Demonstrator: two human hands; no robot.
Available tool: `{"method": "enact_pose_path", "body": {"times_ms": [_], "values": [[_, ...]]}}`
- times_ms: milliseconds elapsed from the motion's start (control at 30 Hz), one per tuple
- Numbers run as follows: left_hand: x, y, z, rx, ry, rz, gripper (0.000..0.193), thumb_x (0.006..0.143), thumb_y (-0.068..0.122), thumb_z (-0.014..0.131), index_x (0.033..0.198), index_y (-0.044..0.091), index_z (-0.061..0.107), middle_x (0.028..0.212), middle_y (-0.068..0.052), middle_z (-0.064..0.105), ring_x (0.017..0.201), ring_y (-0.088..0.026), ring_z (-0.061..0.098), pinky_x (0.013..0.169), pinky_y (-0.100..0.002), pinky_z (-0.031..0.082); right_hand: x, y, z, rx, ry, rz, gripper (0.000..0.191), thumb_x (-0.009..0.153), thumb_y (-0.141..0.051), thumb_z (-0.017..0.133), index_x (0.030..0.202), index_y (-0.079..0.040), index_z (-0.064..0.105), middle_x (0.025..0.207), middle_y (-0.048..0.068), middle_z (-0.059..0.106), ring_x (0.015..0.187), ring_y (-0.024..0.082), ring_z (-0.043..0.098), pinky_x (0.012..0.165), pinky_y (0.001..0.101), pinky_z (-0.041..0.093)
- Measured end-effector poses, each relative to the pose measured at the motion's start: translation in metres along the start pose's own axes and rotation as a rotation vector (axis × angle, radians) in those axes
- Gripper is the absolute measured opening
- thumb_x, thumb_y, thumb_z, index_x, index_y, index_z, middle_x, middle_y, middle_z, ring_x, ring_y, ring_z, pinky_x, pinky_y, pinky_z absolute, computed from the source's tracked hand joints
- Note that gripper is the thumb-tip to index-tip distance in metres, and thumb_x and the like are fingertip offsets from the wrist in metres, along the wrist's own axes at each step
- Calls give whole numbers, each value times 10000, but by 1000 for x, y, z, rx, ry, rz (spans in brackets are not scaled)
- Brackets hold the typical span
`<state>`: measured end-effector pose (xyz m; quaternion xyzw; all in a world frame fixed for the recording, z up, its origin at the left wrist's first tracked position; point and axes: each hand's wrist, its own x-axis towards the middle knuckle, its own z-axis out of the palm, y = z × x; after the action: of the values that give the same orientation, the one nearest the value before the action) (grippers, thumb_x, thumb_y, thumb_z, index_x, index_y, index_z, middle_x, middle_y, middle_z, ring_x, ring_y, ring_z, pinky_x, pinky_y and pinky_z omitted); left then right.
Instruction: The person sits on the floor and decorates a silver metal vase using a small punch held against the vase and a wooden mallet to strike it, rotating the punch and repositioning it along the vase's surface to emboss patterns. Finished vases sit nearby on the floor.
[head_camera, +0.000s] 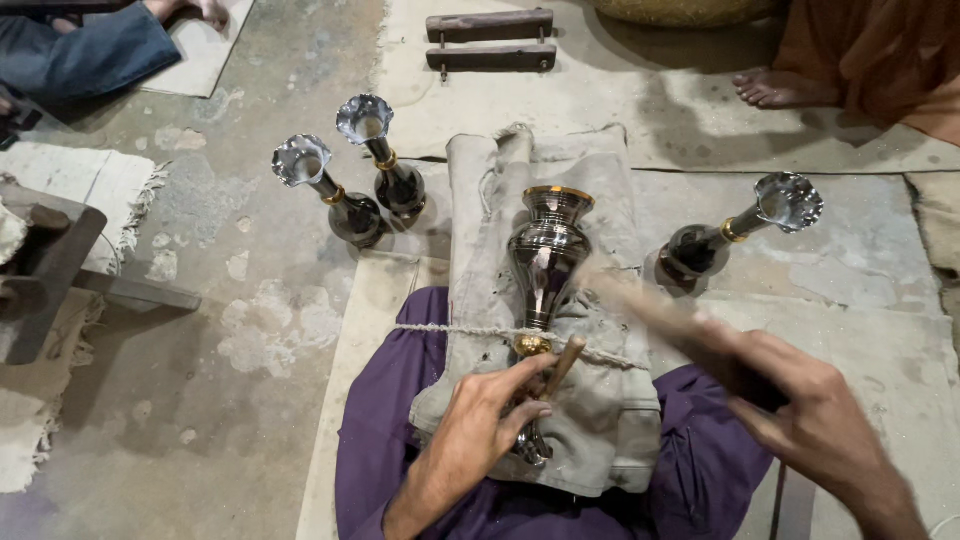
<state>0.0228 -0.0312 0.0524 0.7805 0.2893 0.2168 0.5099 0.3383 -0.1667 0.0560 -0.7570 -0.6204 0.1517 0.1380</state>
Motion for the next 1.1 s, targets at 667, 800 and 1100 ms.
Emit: {"method": "enact_pose_path", "body": {"times_ms": [667,800,1100], "values": [[1,-25,-11,-110,227,-81,415,897,97,755,1303,91,668,993,-80,807,883,-175,817,694,-317,667,-16,-9,9,394,210,134,689,666,32,804,1316,-142,656,1112,74,770,892,204,760,826,311,638],[15,-65,-32,-101,333,-228,552,822,145,816,1329,64,611,958,-84,806,805,-181,812,746,-345,700,-31,-7,60,1114,341,11,431,771,28,800,1153,-49,616,1012,106,694,967,200,705,882,331,630],[54,-110,-53,-562,-110,-217,723,755,21,851,1406,-14,539,1226,-130,742,833,-190,680,725,-300,617,4,-12,120,965,154,10,196,818,-44,806,923,-50,640,910,66,745,850,185,733,804,330,630]]}}
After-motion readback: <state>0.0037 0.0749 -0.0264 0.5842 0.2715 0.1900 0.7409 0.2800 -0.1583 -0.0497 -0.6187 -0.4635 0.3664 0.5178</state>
